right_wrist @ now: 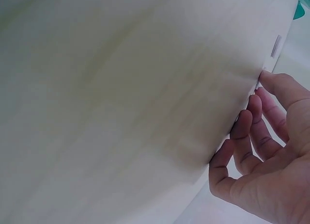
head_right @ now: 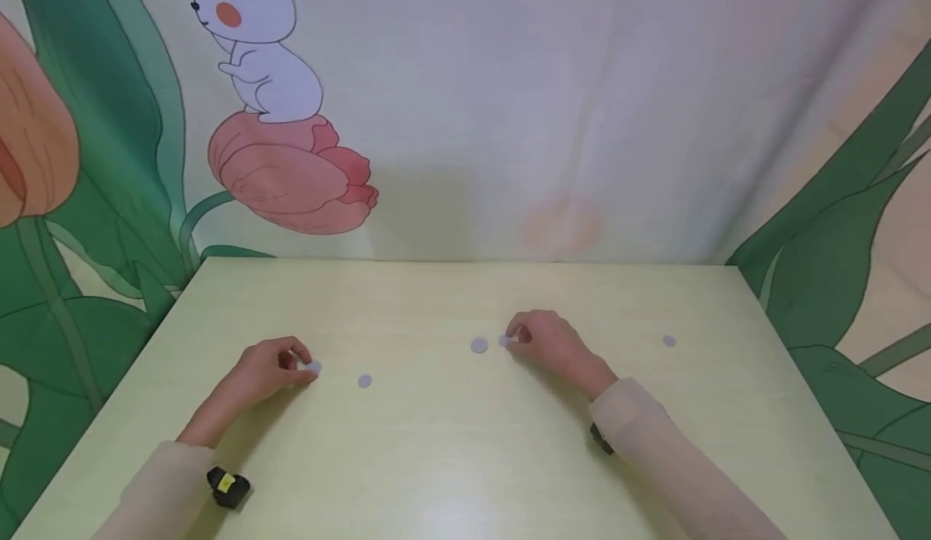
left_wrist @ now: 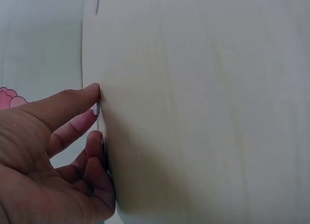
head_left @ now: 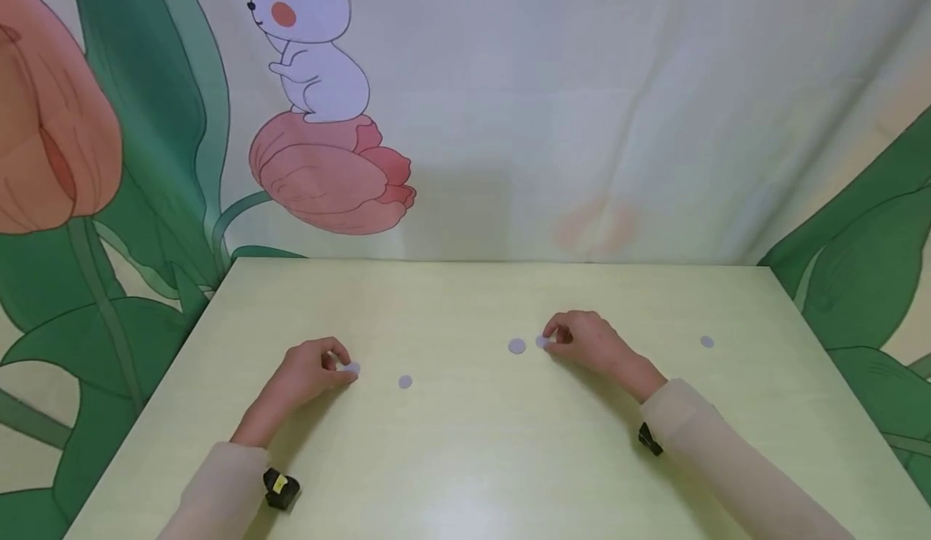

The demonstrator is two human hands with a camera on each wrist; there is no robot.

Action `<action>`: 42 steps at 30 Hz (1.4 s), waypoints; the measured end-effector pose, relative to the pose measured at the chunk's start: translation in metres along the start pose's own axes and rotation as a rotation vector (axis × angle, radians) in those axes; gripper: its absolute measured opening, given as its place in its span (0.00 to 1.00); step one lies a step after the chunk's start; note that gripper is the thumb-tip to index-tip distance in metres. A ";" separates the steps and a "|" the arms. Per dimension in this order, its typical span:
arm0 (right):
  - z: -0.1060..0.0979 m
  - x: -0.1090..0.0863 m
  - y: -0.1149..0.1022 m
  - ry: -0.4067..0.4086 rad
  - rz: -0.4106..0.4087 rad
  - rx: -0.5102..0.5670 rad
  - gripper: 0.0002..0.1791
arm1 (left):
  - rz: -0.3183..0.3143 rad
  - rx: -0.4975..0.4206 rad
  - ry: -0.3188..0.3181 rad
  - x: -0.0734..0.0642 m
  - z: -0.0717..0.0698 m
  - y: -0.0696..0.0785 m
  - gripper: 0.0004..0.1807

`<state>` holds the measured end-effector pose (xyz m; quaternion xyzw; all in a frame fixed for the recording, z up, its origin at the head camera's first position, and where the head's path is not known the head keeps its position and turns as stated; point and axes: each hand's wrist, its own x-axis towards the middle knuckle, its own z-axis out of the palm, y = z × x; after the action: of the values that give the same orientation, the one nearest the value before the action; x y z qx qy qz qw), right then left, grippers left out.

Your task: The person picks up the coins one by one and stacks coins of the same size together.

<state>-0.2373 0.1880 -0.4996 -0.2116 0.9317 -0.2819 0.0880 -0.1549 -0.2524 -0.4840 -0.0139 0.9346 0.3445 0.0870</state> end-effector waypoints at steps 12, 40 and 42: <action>0.000 0.001 0.002 -0.005 0.007 0.005 0.07 | -0.028 0.040 -0.030 0.002 0.001 -0.001 0.16; -0.001 -0.002 -0.001 -0.004 0.008 -0.017 0.06 | 0.103 0.040 -0.013 0.002 0.001 -0.004 0.12; 0.000 -0.002 -0.001 -0.003 0.007 -0.016 0.06 | 0.099 0.040 -0.010 0.002 0.001 -0.004 0.12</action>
<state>-0.2355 0.1884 -0.4986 -0.2096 0.9344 -0.2739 0.0887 -0.1564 -0.2545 -0.4878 0.0359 0.9404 0.3297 0.0749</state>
